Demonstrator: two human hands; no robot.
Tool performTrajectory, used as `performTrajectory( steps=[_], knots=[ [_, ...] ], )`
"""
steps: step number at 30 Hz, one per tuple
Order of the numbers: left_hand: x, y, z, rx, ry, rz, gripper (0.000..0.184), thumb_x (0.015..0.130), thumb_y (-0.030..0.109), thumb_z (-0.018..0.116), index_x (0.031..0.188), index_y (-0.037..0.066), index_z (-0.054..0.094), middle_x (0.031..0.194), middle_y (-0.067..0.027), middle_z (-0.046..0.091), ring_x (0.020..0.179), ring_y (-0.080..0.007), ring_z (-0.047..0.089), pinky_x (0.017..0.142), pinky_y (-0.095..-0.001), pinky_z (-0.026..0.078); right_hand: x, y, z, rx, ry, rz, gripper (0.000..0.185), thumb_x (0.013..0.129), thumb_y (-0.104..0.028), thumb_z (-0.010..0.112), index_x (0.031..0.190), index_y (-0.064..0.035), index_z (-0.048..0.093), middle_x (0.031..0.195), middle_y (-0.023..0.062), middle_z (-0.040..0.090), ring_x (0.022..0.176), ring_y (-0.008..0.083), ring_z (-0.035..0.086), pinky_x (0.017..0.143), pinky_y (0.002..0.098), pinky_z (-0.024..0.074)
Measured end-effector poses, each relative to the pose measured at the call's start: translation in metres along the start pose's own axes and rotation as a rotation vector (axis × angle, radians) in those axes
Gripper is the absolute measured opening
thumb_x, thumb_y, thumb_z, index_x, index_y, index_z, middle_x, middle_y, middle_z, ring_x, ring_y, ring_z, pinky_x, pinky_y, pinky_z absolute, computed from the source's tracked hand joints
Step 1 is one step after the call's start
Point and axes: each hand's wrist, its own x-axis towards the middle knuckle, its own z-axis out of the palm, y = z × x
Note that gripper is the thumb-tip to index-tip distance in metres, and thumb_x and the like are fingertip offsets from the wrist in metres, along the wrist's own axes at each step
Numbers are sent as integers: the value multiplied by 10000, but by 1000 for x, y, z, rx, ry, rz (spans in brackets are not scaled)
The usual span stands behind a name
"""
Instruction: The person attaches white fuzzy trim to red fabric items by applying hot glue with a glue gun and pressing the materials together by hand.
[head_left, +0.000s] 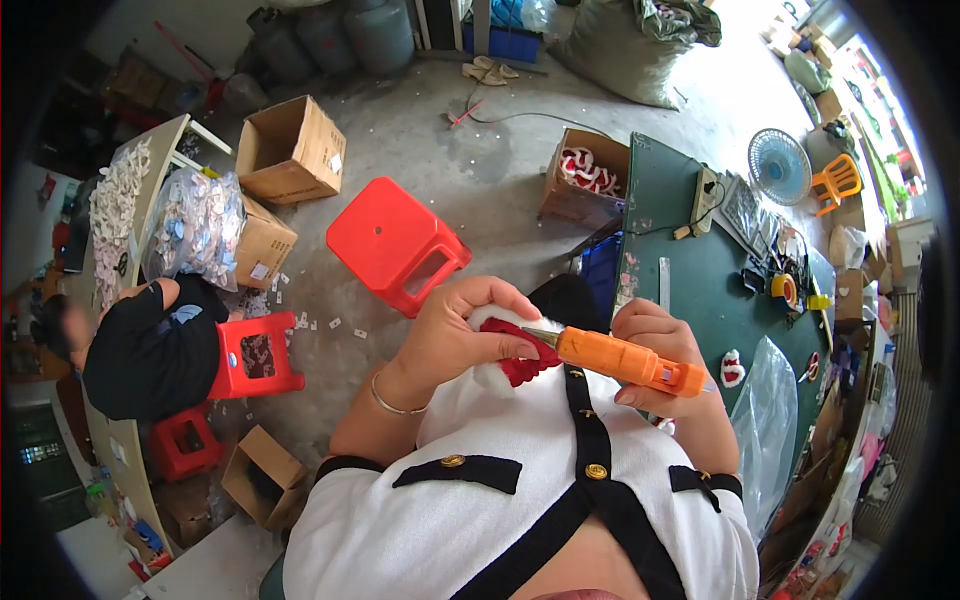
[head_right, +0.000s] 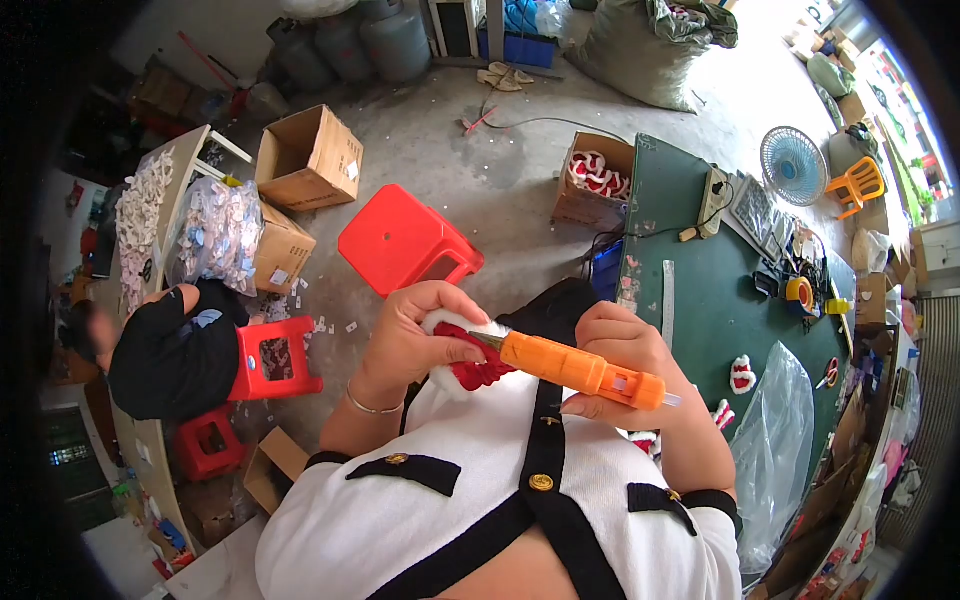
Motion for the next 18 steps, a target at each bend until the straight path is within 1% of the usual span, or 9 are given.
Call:
performTrajectory(
  steps=[6,9,10,13,14,16,18],
  knots=[
    [-1,3,0,29,-25,-42,323,628,-58,785,901,12,628,862,-47,654,786,-81,613,682,-208,503,2,1,-10,-21,-87,-26,381,700,-365,728,690,-15,579,701,101,528,725,277,513,649,357,420],
    [-1,3,-1,18,-55,-65,316,625,-59,785,893,13,633,858,-45,654,782,-81,612,681,-207,502,5,3,-15,-48,-163,-133,361,699,-347,731,686,-21,578,691,97,524,724,281,517,655,365,426],
    [-1,2,-2,11,-57,-75,310,627,-57,785,888,13,633,855,-44,654,778,-80,611,678,-204,500,7,1,-16,-48,-163,-132,361,699,-347,731,686,-21,578,691,97,524,724,281,517,655,365,426],
    [0,1,-2,-5,-62,-97,297,629,-52,785,877,13,635,851,-43,654,769,-78,609,671,-198,497,12,-5,-18,-109,-170,-159,360,665,-303,774,660,-26,545,640,78,496,690,297,517,641,375,427],
    [0,1,-2,-31,-69,-133,291,631,-47,785,873,15,636,851,-44,654,765,-78,609,666,-195,495,12,-4,-20,-109,-170,-158,360,665,-303,774,660,-26,545,640,78,496,690,297,517,641,375,427],
    [0,1,-3,-83,-83,-205,280,635,-37,787,865,19,637,850,-44,655,756,-77,610,656,-191,491,9,3,-25,-58,-230,-171,373,704,-352,738,664,-25,564,669,94,524,714,290,521,653,368,430],
    [0,-2,-4,-135,-122,-205,267,655,-33,777,875,20,635,851,-42,654,758,-76,612,659,-191,493,7,11,-27,-32,-259,-177,386,724,-377,720,665,-24,573,683,102,539,726,286,524,658,365,431]
  ],
)
